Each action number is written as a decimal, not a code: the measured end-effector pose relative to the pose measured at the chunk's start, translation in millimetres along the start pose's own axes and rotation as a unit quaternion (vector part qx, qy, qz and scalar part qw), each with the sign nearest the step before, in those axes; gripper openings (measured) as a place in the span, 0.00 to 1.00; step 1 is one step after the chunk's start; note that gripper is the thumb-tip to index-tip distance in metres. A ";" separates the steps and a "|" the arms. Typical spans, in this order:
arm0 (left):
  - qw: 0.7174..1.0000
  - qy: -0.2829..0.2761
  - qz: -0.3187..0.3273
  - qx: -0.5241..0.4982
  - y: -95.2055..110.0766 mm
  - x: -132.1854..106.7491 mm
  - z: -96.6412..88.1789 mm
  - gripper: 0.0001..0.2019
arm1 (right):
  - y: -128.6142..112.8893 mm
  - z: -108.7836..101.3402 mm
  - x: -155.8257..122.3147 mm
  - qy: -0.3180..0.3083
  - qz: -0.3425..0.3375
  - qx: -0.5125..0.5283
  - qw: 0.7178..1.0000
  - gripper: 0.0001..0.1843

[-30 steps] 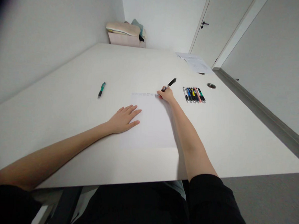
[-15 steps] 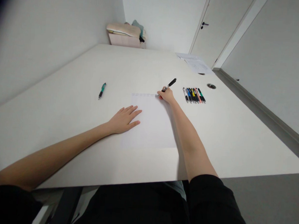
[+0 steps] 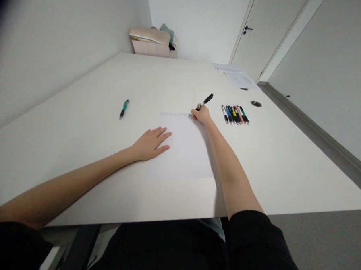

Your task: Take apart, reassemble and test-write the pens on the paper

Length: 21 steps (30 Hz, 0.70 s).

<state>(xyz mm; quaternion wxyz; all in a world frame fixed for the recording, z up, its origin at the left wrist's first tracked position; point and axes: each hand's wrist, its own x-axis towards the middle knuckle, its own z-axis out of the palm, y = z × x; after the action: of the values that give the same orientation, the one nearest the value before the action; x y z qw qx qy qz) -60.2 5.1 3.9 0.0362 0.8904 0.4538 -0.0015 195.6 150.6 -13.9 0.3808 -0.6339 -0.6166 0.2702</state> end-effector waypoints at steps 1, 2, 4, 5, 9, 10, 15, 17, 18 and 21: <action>1.000 0.000 -0.001 0.001 -0.2 0.0 0.3 0.30 | -0.2 0.1 -0.2 0.005 -0.001 -0.004 1.000 0.08; 1.000 -0.001 -0.002 0.001 -0.4 0.0 0.6 0.30 | -0.2 0.2 -0.4 0.009 0.000 -0.006 1.000 0.07; 1.000 -0.002 -0.002 0.000 -0.9 0.0 1.1 0.30 | 0.6 0.6 -0.1 0.014 0.005 -0.005 1.000 0.07; 1.000 -0.002 -0.002 -0.001 -1.1 0.0 1.3 0.31 | 1.2 0.8 0.3 0.014 0.009 -0.001 1.000 0.07; 1.000 -0.002 -0.002 -0.001 -1.8 -0.1 1.9 0.31 | 2.5 1.4 1.8 0.012 0.015 0.005 1.000 0.07; 1.000 -0.003 -0.003 0.000 -1.9 0.0 2.1 0.31 | 2.1 1.3 1.8 0.010 0.014 0.005 1.000 0.07; 1.000 0.000 -0.001 0.000 -1.7 0.3 1.8 0.31 | -1.2 -0.2 0.3 0.000 0.009 0.003 1.000 0.07; 1.000 -0.001 -0.001 0.000 -1.0 0.1 1.0 0.31 | -1.6 -0.7 -0.3 0.000 0.007 0.004 1.000 0.07; 1.000 -0.002 -0.001 0.001 -0.7 0.0 0.6 0.31 | -1.6 -0.8 -0.5 0.000 0.006 0.005 1.000 0.07; 1.000 -0.001 -0.002 0.002 -0.8 0.2 0.9 0.31 | -1.1 -0.7 -0.2 -0.003 0.006 0.010 1.000 0.07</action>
<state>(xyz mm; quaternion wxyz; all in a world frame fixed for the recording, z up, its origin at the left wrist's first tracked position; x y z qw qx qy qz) -60.7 5.6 2.9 0.0353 0.8895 0.4556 -0.0035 195.5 150.2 -12.6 0.3836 -0.6331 -0.6110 0.2806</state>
